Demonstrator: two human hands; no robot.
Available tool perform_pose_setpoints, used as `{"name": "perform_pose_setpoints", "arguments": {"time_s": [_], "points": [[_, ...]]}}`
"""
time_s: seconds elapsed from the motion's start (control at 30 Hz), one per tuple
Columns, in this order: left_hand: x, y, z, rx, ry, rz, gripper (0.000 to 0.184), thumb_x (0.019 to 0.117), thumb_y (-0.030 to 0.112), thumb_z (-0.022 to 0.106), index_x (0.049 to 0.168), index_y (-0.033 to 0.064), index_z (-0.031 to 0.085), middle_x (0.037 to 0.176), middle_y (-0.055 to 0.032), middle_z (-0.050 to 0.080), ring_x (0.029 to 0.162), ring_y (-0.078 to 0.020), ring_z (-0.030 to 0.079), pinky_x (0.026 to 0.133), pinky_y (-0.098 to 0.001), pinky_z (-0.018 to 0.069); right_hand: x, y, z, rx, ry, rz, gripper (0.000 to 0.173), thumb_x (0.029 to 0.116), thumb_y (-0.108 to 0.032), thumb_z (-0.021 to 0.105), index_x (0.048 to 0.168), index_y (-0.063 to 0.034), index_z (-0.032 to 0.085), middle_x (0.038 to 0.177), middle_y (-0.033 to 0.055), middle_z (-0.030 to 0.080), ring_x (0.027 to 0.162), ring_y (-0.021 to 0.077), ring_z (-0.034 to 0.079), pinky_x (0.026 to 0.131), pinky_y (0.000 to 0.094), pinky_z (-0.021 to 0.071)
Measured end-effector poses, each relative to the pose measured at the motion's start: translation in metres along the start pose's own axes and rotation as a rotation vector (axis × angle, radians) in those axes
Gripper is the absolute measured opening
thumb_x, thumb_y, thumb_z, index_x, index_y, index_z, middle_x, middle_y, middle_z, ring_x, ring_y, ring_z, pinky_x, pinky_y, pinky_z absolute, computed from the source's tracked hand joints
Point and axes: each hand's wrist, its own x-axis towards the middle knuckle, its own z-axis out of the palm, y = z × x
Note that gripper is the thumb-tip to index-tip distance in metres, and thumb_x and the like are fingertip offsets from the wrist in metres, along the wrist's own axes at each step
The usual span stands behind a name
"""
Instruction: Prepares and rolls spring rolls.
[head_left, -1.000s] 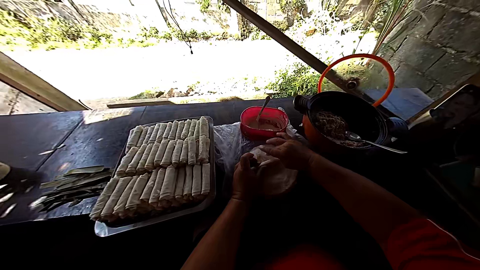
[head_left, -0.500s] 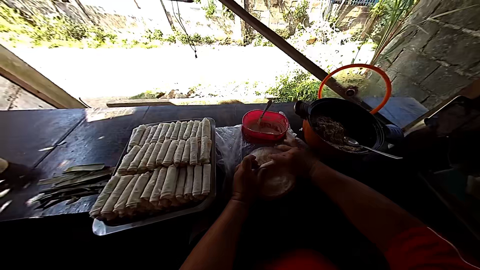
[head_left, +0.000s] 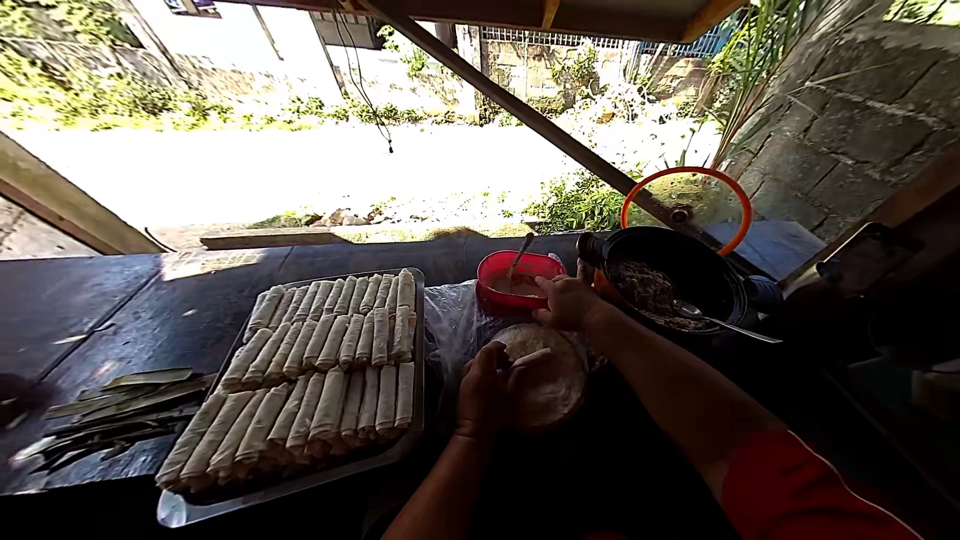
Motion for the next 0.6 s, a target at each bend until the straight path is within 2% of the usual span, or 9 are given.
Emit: {"name": "perform_pose_setpoints", "arguments": {"time_s": [0.07,0.1,0.13,0.17,0.23,0.27,0.33,0.43,0.6], "points": [[0.000,0.001,0.000,-0.002,-0.006,0.002,0.051,0.0823,0.031,0.082,0.122,0.0065,0.063,0.098,0.0014,0.073,0.097,-0.0149,0.070,0.095,-0.0417,0.0555,-0.004,0.004,-0.001,0.119,0.023,-0.011,0.069,0.0952,-0.049,0.059,0.152,-0.0106,0.049,0.124,0.0106,0.071,0.132,0.0266,0.058,0.121,0.0718,0.0048],[0.000,0.000,0.000,-0.004,-0.007,0.002,0.051,0.0822,0.031,0.082,0.123,0.0063,0.063,0.098,0.0013,0.073,0.097,-0.0148,0.070,0.095,-0.0418,0.0552,-0.006,0.007,-0.001,0.238,0.057,-0.015,0.065,0.0951,-0.040,0.062,0.151,-0.0084,0.050,0.121,0.0096,0.072,0.128,0.0250,0.060,0.123,0.0688,0.0097],[0.000,0.000,0.001,-0.006,-0.007,0.001,0.052,0.0821,0.031,0.082,0.123,0.0064,0.063,0.098,0.0015,0.074,0.097,-0.0145,0.070,0.096,-0.0416,0.0550,-0.009,0.009,-0.002,0.378,0.099,-0.011,0.063,0.0939,-0.030,0.064,0.151,-0.0071,0.050,0.118,0.0072,0.074,0.123,0.0219,0.064,0.123,0.0641,0.0194],[0.000,0.000,0.001,-0.013,-0.006,-0.002,0.052,0.0819,0.031,0.082,0.123,0.0068,0.063,0.099,0.0017,0.074,0.097,-0.0143,0.070,0.096,-0.0414,0.0544,-0.011,0.011,-0.002,0.512,0.144,-0.002,0.062,0.0924,-0.022,0.065,0.150,-0.0069,0.050,0.113,0.0043,0.076,0.115,0.0181,0.068,0.118,0.0574,0.0339],[-0.001,-0.001,0.002,-0.021,-0.013,-0.010,0.051,0.0824,0.032,0.082,0.123,0.0073,0.063,0.099,0.0016,0.073,0.098,-0.0142,0.069,0.097,-0.0415,0.0541,-0.015,0.012,-0.004,0.775,0.193,0.017,0.062,0.0906,-0.011,0.064,0.150,-0.0060,0.049,0.109,0.0038,0.078,0.105,0.0152,0.072,0.102,0.0452,0.0538],[-0.001,0.000,0.002,-0.021,-0.018,-0.014,0.051,0.0829,0.032,0.082,0.124,0.0079,0.063,0.099,0.0018,0.073,0.098,-0.0138,0.069,0.097,-0.0415,0.0541,-0.018,0.012,-0.005,0.900,0.207,0.025,0.061,0.0899,-0.005,0.063,0.149,-0.0046,0.049,0.108,0.0056,0.078,0.101,0.0155,0.073,0.094,0.0416,0.0580],[0.000,0.001,0.000,-0.028,-0.016,-0.013,0.051,0.0830,0.033,0.082,0.123,0.0072,0.063,0.099,0.0013,0.073,0.098,-0.0143,0.069,0.096,-0.0422,0.0542,-0.022,0.009,-0.010,1.074,0.213,0.041,0.063,0.0889,0.004,0.060,0.150,-0.0031,0.047,0.111,0.0088,0.077,0.100,0.0169,0.073,0.088,0.0387,0.0585],[0.000,0.003,-0.002,-0.025,-0.026,-0.016,0.051,0.0832,0.031,0.081,0.124,0.0069,0.063,0.099,0.0010,0.073,0.099,-0.0147,0.069,0.097,-0.0424,0.0535,-0.025,0.009,-0.011,1.128,0.217,0.057,0.062,0.0887,0.008,0.057,0.149,-0.0033,0.047,0.112,0.0093,0.077,0.100,0.0166,0.072,0.088,0.0370,0.0574],[0.000,0.002,-0.002,-0.016,-0.031,-0.007,0.049,0.0842,0.031,0.080,0.124,0.0086,0.063,0.099,0.0021,0.073,0.099,-0.0128,0.069,0.098,-0.0407,0.0529,-0.024,0.012,0.001,0.813,0.216,0.042,0.061,0.0868,0.002,0.056,0.147,-0.0093,0.053,0.105,0.0021,0.078,0.097,0.0143,0.073,0.088,0.0416,0.0582]]}}
